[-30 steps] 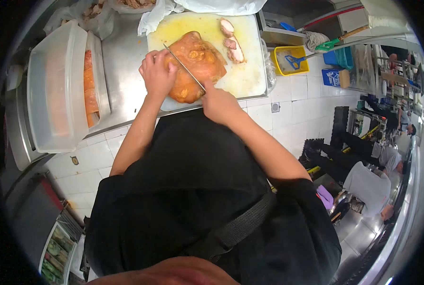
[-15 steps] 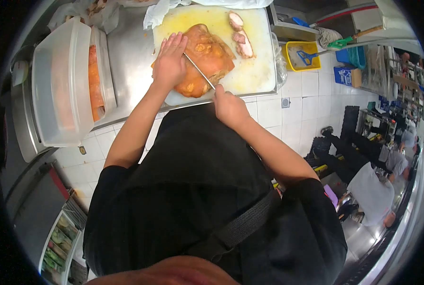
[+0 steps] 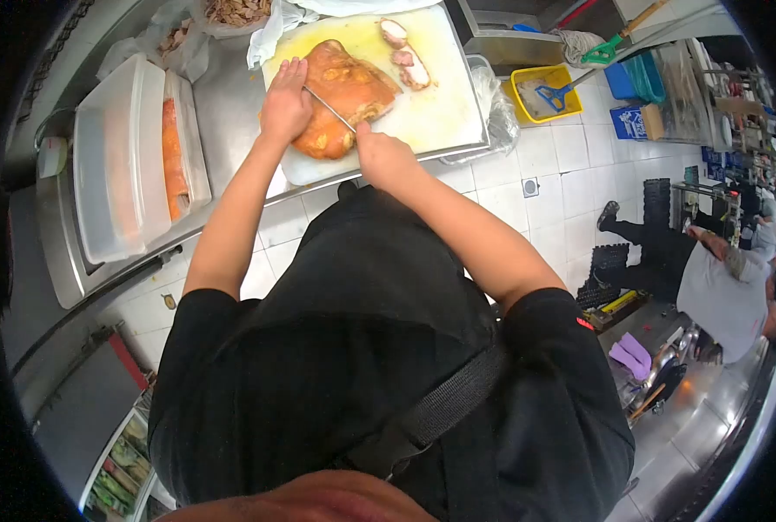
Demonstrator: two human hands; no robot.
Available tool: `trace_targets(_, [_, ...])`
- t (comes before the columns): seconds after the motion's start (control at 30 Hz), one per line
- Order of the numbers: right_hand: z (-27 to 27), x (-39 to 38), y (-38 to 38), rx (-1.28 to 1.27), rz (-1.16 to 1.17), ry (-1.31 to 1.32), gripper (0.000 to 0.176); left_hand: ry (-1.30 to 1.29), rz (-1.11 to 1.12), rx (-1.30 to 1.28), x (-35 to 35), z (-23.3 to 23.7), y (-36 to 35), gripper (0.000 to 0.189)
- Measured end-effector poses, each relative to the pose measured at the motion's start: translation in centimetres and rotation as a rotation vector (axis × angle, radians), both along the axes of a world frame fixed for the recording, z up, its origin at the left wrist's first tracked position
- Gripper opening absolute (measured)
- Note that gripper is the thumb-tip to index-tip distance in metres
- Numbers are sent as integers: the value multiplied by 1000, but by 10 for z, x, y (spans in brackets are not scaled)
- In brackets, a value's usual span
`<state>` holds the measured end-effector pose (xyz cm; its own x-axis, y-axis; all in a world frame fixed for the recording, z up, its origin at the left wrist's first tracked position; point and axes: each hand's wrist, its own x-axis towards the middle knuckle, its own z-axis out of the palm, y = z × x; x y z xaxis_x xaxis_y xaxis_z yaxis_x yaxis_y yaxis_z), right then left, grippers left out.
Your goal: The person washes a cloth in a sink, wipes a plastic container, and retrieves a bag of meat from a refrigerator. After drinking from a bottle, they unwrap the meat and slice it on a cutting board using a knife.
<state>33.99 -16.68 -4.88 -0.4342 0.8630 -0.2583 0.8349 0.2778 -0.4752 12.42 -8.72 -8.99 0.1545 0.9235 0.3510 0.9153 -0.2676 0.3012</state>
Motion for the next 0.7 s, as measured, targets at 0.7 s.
trace_targets(0.7, [5,22,9,-103,26,14,28,-42,44,-62,18,14,-19,57])
